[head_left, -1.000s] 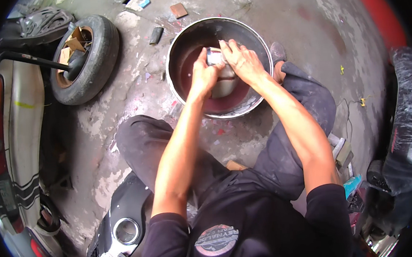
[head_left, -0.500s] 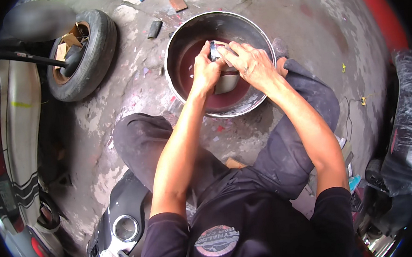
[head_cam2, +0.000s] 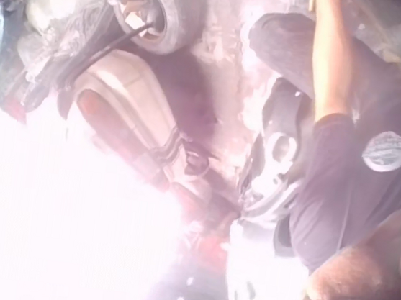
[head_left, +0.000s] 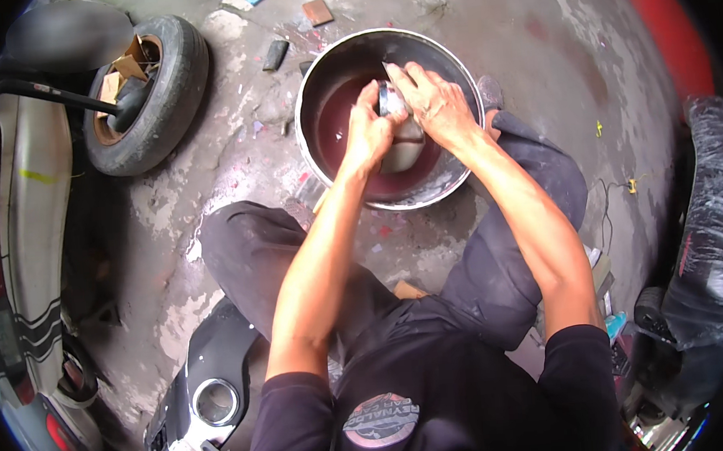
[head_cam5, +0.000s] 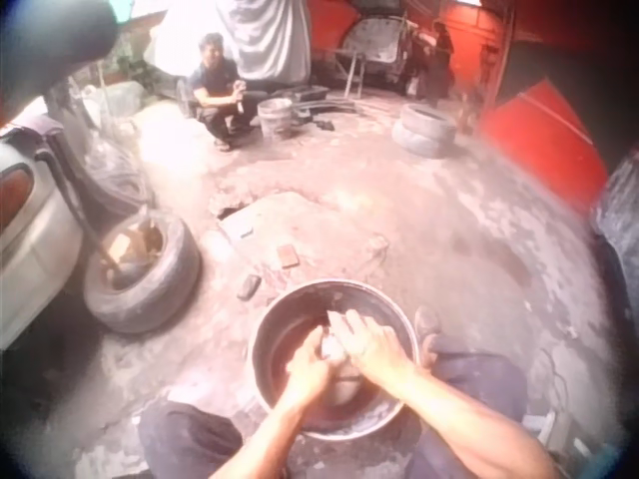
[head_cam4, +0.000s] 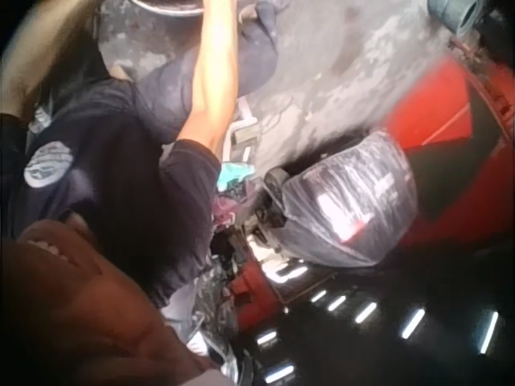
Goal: The person sits on the floor and sands a small, light-colored car part using a sanding block and water from a metal bowl. They repeatedly dip the part and sanding block into the water and rub the block against the part's surface.
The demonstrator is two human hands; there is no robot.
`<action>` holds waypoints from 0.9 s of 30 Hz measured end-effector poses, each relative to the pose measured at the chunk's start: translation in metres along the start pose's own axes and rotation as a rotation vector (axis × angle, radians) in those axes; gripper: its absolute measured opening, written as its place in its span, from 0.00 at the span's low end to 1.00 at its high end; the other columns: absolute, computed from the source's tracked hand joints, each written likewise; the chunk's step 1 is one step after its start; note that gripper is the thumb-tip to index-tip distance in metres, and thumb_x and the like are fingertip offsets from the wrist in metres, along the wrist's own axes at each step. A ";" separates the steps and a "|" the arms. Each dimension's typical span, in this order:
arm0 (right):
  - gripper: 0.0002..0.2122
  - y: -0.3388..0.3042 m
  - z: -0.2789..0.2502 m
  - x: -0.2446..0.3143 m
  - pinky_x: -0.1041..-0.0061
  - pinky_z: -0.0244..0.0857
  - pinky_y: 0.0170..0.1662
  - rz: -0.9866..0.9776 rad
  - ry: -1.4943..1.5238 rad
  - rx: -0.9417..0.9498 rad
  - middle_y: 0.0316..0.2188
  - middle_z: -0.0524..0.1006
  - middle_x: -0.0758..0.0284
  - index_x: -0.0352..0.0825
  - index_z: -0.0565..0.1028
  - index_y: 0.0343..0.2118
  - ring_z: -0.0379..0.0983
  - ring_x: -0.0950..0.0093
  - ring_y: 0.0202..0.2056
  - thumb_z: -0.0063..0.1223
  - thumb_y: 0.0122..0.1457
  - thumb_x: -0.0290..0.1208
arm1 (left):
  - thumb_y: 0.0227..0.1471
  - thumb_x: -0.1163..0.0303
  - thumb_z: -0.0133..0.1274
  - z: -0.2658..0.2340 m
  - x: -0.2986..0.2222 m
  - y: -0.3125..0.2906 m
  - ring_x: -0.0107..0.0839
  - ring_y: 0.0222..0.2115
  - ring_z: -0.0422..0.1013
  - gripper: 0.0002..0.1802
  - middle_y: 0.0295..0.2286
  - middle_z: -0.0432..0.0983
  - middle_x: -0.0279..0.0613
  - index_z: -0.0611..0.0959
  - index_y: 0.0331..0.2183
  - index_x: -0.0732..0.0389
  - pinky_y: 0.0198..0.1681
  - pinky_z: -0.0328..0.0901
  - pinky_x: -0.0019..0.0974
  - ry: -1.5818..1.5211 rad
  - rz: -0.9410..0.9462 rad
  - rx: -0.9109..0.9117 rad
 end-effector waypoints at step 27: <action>0.28 -0.014 0.019 0.029 0.61 0.83 0.36 -0.140 -0.191 0.056 0.51 0.74 0.49 0.30 0.68 0.62 0.82 0.52 0.41 0.57 0.56 0.25 | 0.57 0.80 0.51 -0.010 0.014 0.012 0.25 0.36 0.76 0.33 0.41 0.82 0.42 0.68 0.64 0.70 0.40 0.71 0.28 -0.226 -0.119 0.059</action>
Point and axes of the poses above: each hand's wrist, its own y-axis towards the middle knuckle, its own z-axis out of the palm, x = y × z, the point moved 8 cm from there along y, towards the middle knuckle
